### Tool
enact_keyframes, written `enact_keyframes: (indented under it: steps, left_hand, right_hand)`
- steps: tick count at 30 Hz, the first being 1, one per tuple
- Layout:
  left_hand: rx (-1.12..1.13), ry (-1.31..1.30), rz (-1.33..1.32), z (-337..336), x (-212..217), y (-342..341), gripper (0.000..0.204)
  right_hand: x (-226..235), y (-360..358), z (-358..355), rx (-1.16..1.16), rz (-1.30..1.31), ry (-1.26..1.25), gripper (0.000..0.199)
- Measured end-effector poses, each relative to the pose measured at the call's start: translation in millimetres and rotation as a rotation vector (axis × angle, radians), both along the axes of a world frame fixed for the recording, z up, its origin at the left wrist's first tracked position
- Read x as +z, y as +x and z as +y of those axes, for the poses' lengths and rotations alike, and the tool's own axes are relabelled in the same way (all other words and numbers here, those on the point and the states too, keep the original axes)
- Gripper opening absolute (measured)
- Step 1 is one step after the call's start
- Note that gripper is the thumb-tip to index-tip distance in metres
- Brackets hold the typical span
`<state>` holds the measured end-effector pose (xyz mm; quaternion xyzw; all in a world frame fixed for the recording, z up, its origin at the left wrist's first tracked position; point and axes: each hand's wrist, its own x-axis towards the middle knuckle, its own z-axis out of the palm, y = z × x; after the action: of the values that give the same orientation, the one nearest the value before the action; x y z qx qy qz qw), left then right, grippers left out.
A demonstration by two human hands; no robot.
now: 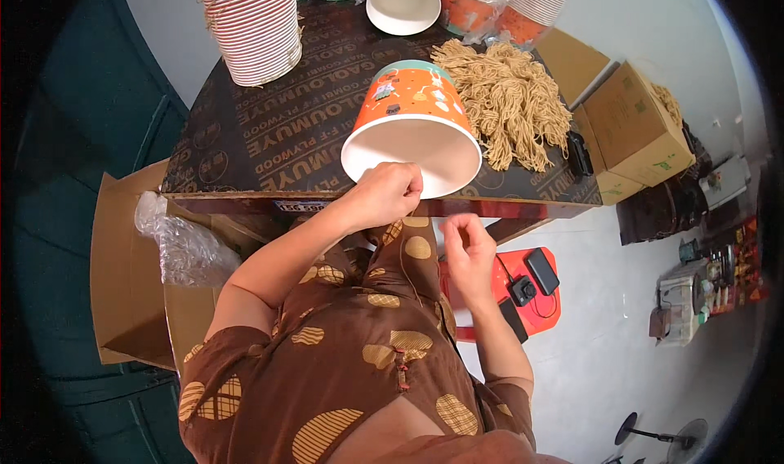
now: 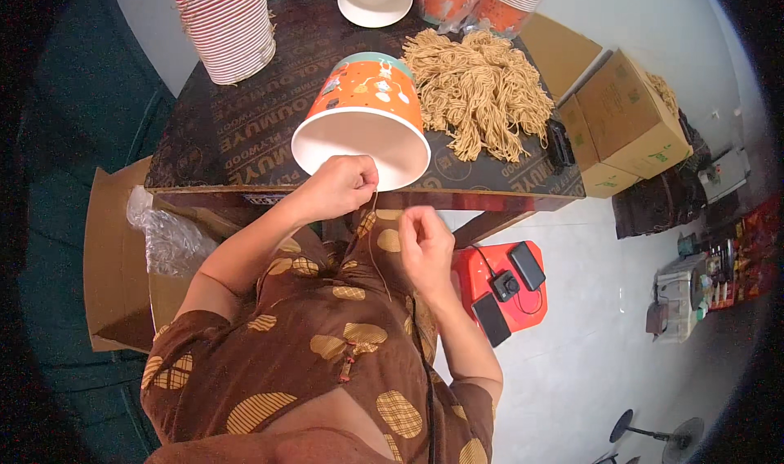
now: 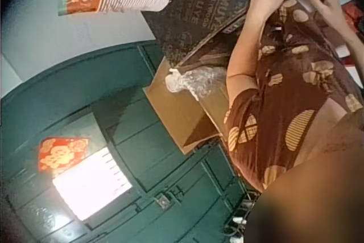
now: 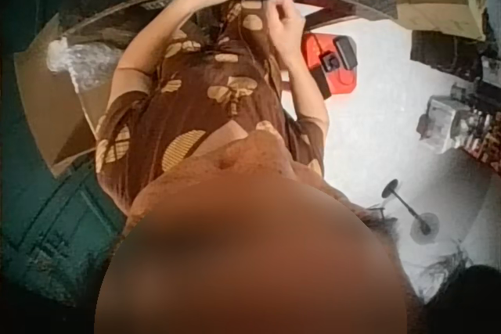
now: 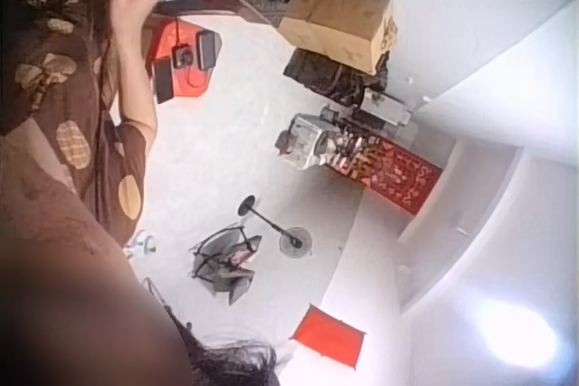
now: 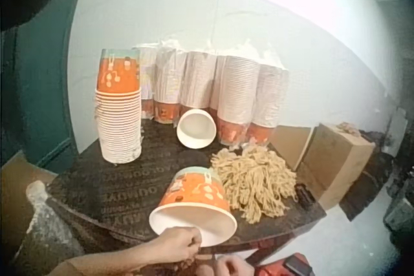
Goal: Attaching string handles to decorative paper buckets at a workbench.
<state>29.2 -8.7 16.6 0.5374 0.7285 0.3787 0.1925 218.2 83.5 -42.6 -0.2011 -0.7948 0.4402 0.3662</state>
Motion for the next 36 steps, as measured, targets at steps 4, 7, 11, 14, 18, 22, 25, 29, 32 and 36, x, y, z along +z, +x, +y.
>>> enact_keyframes:
  steps: [4,7,11,14,18,22,25,29,32,36]
  left_hand:
    - [0.017,-0.015,-0.004,-2,1,0,0.007]
    - [0.0,-0.015,-0.019,-2,1,-1,0.007]
    - [-0.019,-0.027,-0.039,-4,2,-2,0.008]
    - [-0.031,-0.047,-0.075,-3,2,-1,0.008]
    - [-0.068,0.034,-0.044,-1,-5,0,0.004]
    - [-0.063,0.027,-0.086,-3,2,2,0.006]
    - [-0.071,0.021,-0.106,-4,5,3,0.008]
    - [-0.07,-0.033,-0.156,-4,11,4,0.011]
    - [-0.06,0.004,-0.18,-4,4,4,0.011]
    - [-0.011,0.038,-0.264,-5,-1,5,0.014]
  right_hand:
    - [8,-22,-23,0.081,0.132,-0.382,0.016]
    - [9,-27,-31,0.088,0.061,-0.417,0.026]
    - [6,-33,-38,0.119,0.073,-0.456,0.029]
    - [7,-37,-41,0.106,0.127,-0.534,0.029]
    - [-11,-40,-33,0.081,0.1,-0.379,0.026]
    - [-12,-45,-28,-0.065,0.151,-0.019,0.022]
    - [-10,-48,-26,-0.135,0.125,0.162,0.019]
    - [-10,-53,-23,-0.157,0.174,0.234,0.016]
    - [-6,-52,-22,-0.146,0.126,0.229,0.012]
    - [-6,-54,-19,-0.158,0.114,0.265,0.008]
